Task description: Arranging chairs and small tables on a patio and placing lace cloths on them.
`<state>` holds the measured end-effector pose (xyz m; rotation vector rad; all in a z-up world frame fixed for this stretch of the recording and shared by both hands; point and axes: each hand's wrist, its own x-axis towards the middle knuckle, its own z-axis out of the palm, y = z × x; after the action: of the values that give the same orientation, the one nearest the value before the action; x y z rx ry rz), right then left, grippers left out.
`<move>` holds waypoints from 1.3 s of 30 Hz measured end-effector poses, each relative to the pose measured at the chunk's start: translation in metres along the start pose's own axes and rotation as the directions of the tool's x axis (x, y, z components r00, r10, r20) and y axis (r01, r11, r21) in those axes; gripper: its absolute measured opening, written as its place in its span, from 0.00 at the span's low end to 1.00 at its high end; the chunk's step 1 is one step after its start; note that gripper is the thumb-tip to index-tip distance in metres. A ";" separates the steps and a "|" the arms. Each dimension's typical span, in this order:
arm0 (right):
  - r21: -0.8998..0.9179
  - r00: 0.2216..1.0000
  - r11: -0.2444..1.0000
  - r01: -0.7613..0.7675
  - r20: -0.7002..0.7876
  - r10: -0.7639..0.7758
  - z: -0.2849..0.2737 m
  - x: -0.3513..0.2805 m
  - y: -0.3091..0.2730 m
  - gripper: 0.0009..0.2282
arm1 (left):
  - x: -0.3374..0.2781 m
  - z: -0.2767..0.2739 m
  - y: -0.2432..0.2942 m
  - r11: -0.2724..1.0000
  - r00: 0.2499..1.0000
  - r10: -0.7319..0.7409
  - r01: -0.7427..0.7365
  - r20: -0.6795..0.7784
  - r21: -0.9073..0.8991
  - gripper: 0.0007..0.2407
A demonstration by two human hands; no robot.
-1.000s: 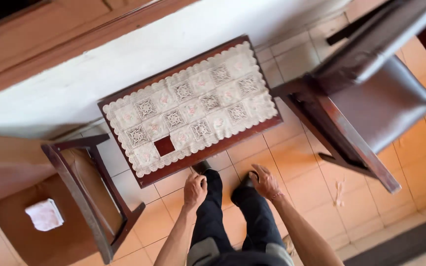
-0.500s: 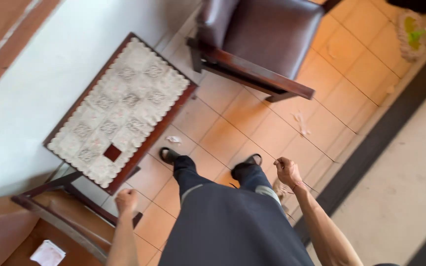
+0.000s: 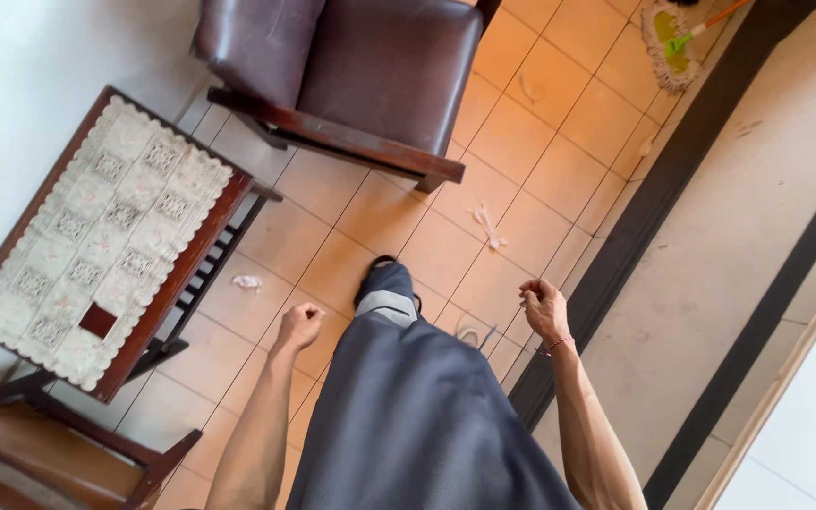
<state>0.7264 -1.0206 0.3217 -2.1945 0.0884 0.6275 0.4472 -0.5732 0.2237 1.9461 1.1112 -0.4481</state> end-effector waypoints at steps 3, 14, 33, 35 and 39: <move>0.004 1.000 1.000 0.027 -0.008 -0.027 -0.017 0.040 -0.029 0.07 | 0.015 0.016 0.069 1.000 0.998 0.003 -0.004 0.070 0.019 0.10; -0.225 0.934 0.908 0.354 0.045 -0.353 -0.110 0.225 -0.151 0.07 | 0.162 0.099 0.180 0.985 0.980 -0.169 0.170 0.104 0.001 0.11; -0.356 0.488 0.352 0.865 0.437 -0.756 -0.059 0.634 -0.409 0.03 | 0.225 0.104 0.318 0.658 0.770 -0.582 0.255 -0.263 -0.708 0.11; -0.334 0.449 0.315 0.889 0.490 -0.747 -0.032 0.677 -0.441 0.04 | 0.235 0.112 0.314 0.611 0.730 -0.637 0.284 -0.246 -0.739 0.11; -0.294 0.432 0.317 0.902 0.608 -0.666 0.054 0.776 -0.488 0.07 | 0.263 0.132 0.307 0.560 0.668 -0.704 0.313 -0.241 -0.767 0.13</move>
<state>1.5133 -0.5487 0.2773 -2.2100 -1.5824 0.4739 0.8581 -0.6184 0.1256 1.0292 1.9348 0.2323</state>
